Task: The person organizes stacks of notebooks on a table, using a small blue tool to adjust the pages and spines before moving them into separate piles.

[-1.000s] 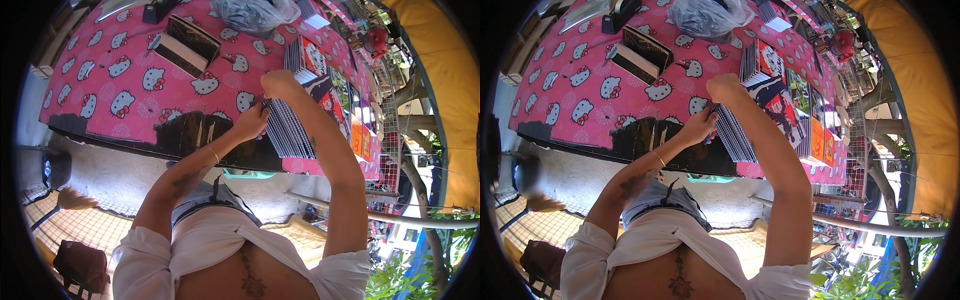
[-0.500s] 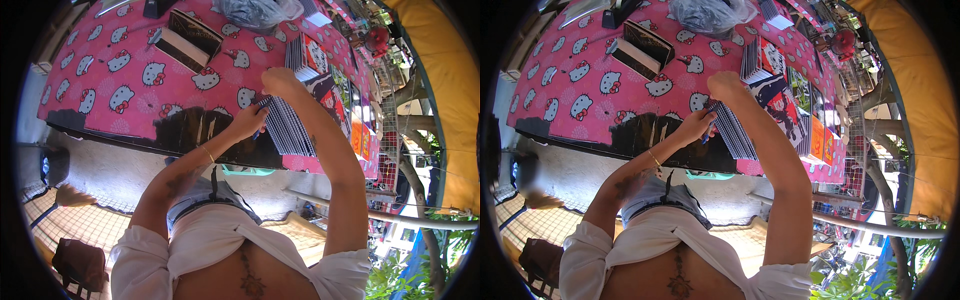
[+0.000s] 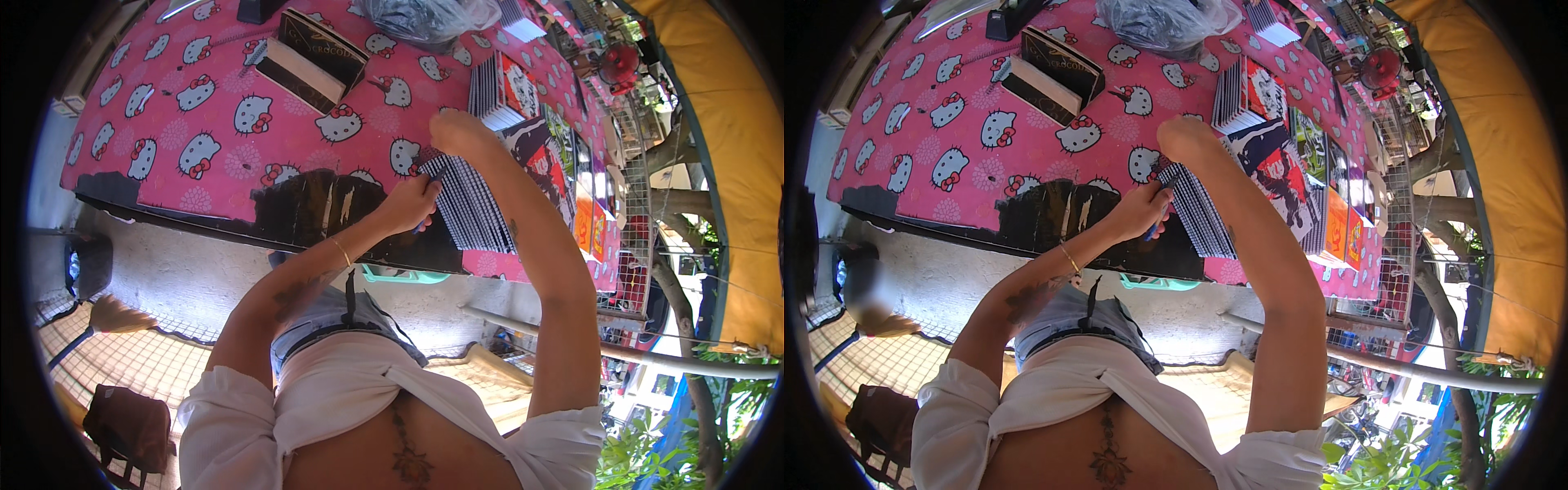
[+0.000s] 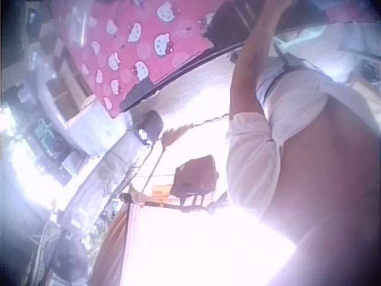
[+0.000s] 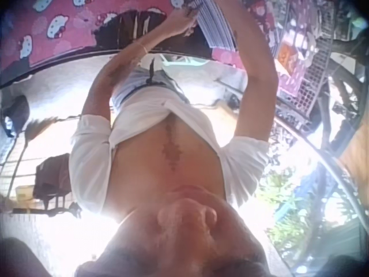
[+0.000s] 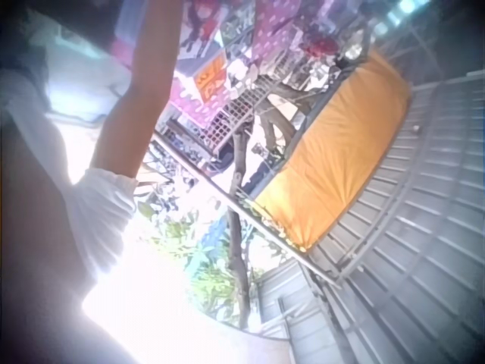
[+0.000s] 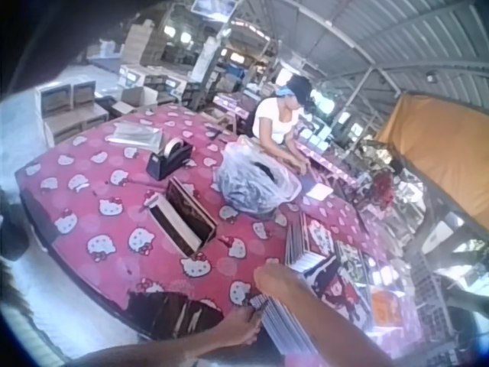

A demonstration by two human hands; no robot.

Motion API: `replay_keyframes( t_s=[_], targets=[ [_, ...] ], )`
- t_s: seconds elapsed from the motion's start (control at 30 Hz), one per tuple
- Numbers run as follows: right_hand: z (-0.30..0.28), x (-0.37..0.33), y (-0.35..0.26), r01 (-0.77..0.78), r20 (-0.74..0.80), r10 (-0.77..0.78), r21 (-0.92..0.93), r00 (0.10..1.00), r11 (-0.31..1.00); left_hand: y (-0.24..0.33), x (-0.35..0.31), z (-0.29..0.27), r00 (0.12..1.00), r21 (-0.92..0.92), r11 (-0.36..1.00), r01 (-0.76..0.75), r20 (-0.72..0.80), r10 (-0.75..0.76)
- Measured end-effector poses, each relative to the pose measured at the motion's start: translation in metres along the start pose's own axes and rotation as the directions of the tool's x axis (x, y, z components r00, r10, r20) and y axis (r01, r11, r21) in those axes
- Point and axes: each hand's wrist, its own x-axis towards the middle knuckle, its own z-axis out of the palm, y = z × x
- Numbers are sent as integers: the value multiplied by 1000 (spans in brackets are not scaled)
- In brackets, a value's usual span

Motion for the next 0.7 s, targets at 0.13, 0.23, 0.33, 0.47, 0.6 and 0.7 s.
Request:
replay_keyframes(
  t_s=[0.13, 0.23, 0.33, 0.47, 0.6, 0.7],
  targets=[
    [-8, 0, -7, -15, -5, 15, -2, 1000, 1000, -6, 8, -3, 998, -52, 998, -41, -50, 38],
    [-10, -1, -5, 38, 64, -37, -15, 997, 999, -2, 16, -6, 998, -66, 998, -22, -67, 18],
    [-4, 2, -1, 65, 82, -62, -35, 995, 997, 2, 17, -3, 997, -38, 999, -3, -78, 0],
    [9, 6, 1, -13, 93, 16, -28, 996, 1000, 3, 7, 0, 1000, 37, 999, -15, -12, 16],
    [-4, 12, -15, -103, 129, 96, 54, 987, 993, -19, 10, -3, 994, 17, 995, -94, -60, 95],
    [-2, 11, -14, -71, 152, 62, 54, 986, 996, -13, 16, -3, 995, -24, 998, -51, -82, 49]
  ],
)
